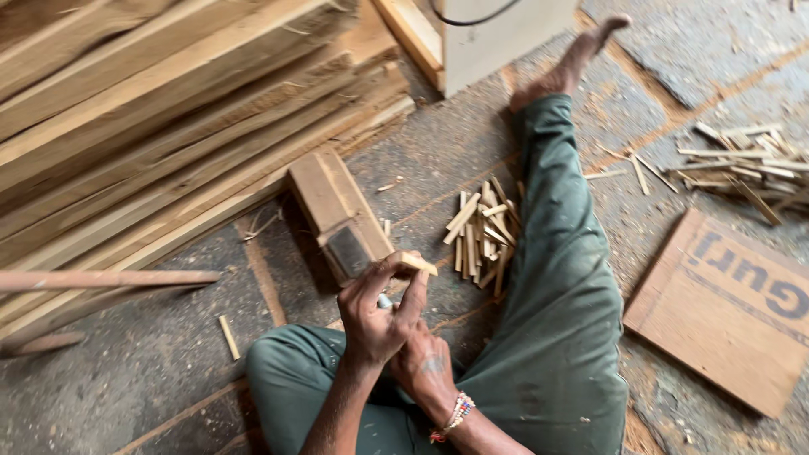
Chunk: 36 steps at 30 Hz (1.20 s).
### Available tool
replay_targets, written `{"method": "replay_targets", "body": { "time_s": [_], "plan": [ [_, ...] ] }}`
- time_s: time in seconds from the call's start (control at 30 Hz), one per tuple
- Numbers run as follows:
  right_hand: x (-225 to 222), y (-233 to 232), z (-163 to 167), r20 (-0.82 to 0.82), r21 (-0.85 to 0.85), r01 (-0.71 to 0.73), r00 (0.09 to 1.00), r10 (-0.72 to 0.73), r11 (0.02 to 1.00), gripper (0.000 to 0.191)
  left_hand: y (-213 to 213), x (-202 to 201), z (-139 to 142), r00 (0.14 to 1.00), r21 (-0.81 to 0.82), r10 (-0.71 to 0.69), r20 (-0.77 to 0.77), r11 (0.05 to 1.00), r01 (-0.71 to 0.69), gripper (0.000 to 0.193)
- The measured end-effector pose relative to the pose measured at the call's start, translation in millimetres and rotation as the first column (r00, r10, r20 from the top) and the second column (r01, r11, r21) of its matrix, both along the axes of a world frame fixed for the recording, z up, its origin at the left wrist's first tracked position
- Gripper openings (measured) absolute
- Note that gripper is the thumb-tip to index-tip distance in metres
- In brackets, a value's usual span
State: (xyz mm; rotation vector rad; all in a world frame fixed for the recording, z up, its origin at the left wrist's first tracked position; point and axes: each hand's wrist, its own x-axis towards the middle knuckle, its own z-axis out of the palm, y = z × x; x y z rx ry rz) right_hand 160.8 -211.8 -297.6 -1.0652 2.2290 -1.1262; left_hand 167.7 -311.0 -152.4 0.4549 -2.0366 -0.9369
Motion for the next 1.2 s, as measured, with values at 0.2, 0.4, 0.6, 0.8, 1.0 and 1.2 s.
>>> {"method": "replay_targets", "body": {
  "time_s": [0.2,0.4,0.6,0.8,1.0,1.2],
  "plan": [
    [-2.8,-1.9,16.3,-0.005,0.020,0.039,0.999,-0.039,0.999,0.034,-0.8,34.3,-0.9,0.981,0.596,-0.081,-0.178,0.784,0.173,0.031],
    [-10.3,0.1,25.6,-0.008,-0.033,0.140,0.990,-0.140,0.990,0.036,-29.8,54.0,-9.7,0.986,0.652,-0.027,-0.166,0.747,0.131,0.048],
    [-13.5,1.7,25.7,-0.074,-0.119,0.166,0.982,-0.176,0.979,0.037,-79.0,54.7,-44.1,0.987,0.772,0.073,-0.141,0.633,0.064,0.039],
    [-14.7,2.3,26.9,-0.005,-0.103,0.218,0.976,-0.219,0.971,0.037,-117.2,46.6,-99.1,0.992,0.800,0.079,0.098,0.587,-0.125,0.025],
    [-16.1,2.6,26.7,0.003,-0.116,0.244,0.969,-0.246,0.963,0.036,-142.5,39.2,-124.7,0.867,0.624,0.151,0.475,0.637,-0.452,0.018],
    [-16.9,0.7,26.2,0.025,-0.077,0.252,0.968,-0.251,0.965,0.036,-142.5,30.8,-123.0,0.754,0.515,0.128,0.645,0.656,-0.552,0.015]
  ]
}}
